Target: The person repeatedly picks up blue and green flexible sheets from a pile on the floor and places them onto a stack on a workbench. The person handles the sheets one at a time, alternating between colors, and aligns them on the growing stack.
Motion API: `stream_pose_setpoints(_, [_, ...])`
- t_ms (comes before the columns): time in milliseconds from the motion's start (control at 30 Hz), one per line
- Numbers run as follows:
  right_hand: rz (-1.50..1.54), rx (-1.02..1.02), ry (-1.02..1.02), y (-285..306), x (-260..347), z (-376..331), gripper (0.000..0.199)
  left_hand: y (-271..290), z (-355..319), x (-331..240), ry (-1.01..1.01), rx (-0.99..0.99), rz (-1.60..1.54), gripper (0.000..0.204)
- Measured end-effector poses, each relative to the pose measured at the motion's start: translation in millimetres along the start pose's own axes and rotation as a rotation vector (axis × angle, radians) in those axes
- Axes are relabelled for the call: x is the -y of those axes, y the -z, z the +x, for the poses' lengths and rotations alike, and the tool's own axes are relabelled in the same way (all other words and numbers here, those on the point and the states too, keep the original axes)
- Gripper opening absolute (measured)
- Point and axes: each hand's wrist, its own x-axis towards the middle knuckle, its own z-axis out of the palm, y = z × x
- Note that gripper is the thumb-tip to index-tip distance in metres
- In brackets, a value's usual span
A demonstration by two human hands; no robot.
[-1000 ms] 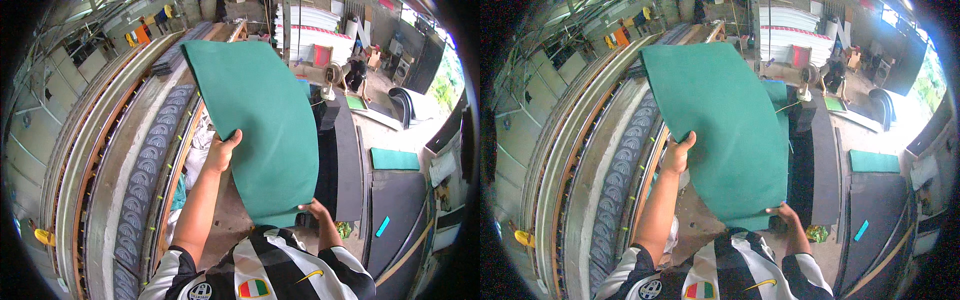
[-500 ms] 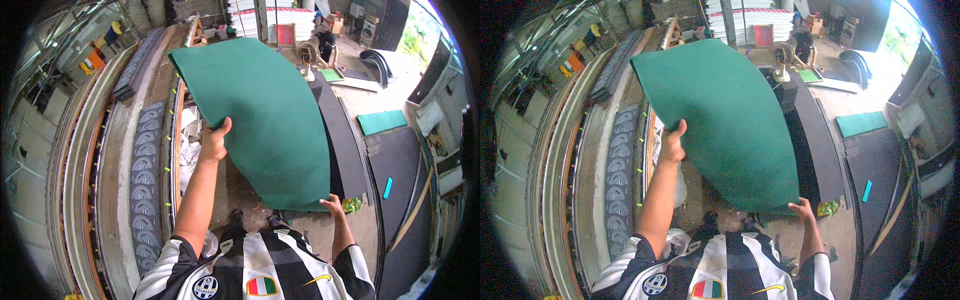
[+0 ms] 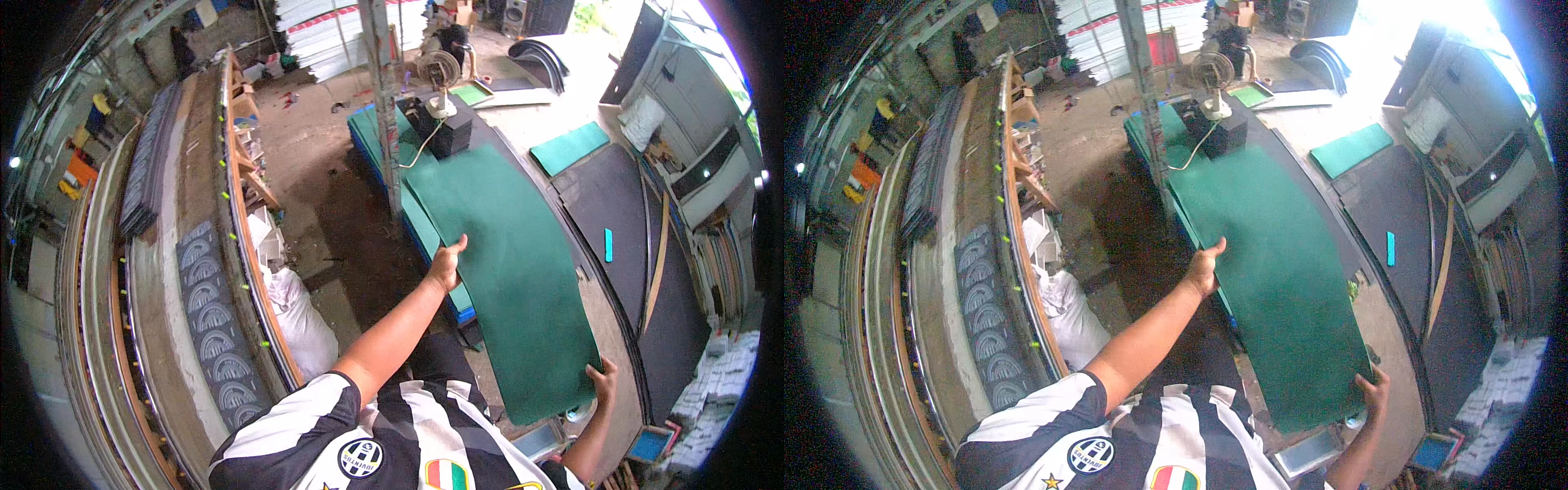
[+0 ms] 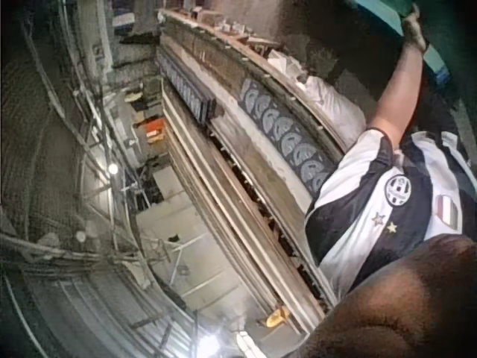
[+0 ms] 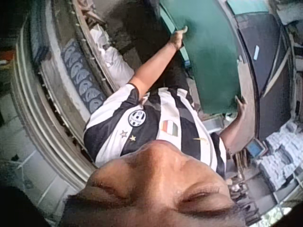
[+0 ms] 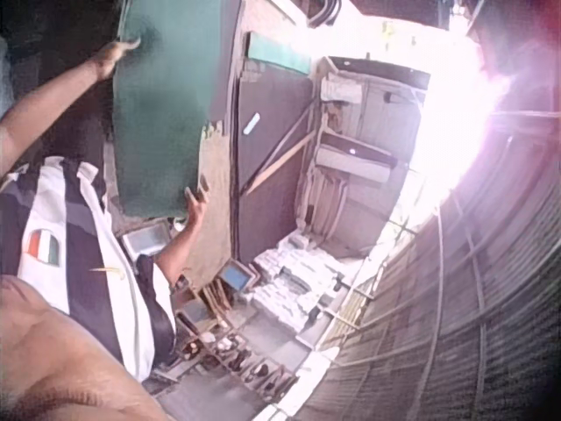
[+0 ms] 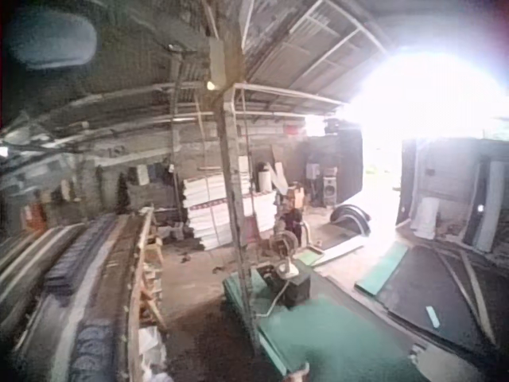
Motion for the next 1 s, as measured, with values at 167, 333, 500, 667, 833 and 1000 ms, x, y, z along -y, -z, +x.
stream_pose_setpoints(167, [0.022, -0.087, -0.089, -8, -34, -14, 0.04, 56, 65, 57, 0.129, -0.042, 0.019, 0.039])
stream_pose_setpoints(333, [-0.027, -0.064, -0.184, -50, -58, 43, 0.047, 111, 143, 51, 0.219, -0.178, 0.084, 0.034])
stream_pose_setpoints(500, [-0.114, -0.073, -0.219, -110, -26, 142, 0.047, 175, 234, 11, 0.173, -0.184, 0.112, 0.039])
stream_pose_setpoints(667, [-0.161, 0.001, -0.226, -159, -49, 234, 0.047, 237, 303, -12, 0.239, -0.318, 0.108, 0.04])
stream_pose_setpoints(833, [-0.414, 0.043, -0.284, -223, -85, 303, 0.054, 312, 351, 3, 0.138, -0.606, 0.259, 0.042])
stream_pose_setpoints(1000, [-0.564, 0.085, -0.302, -285, -95, 359, 0.053, 371, 386, -13, -0.067, -0.741, 0.397, 0.05])
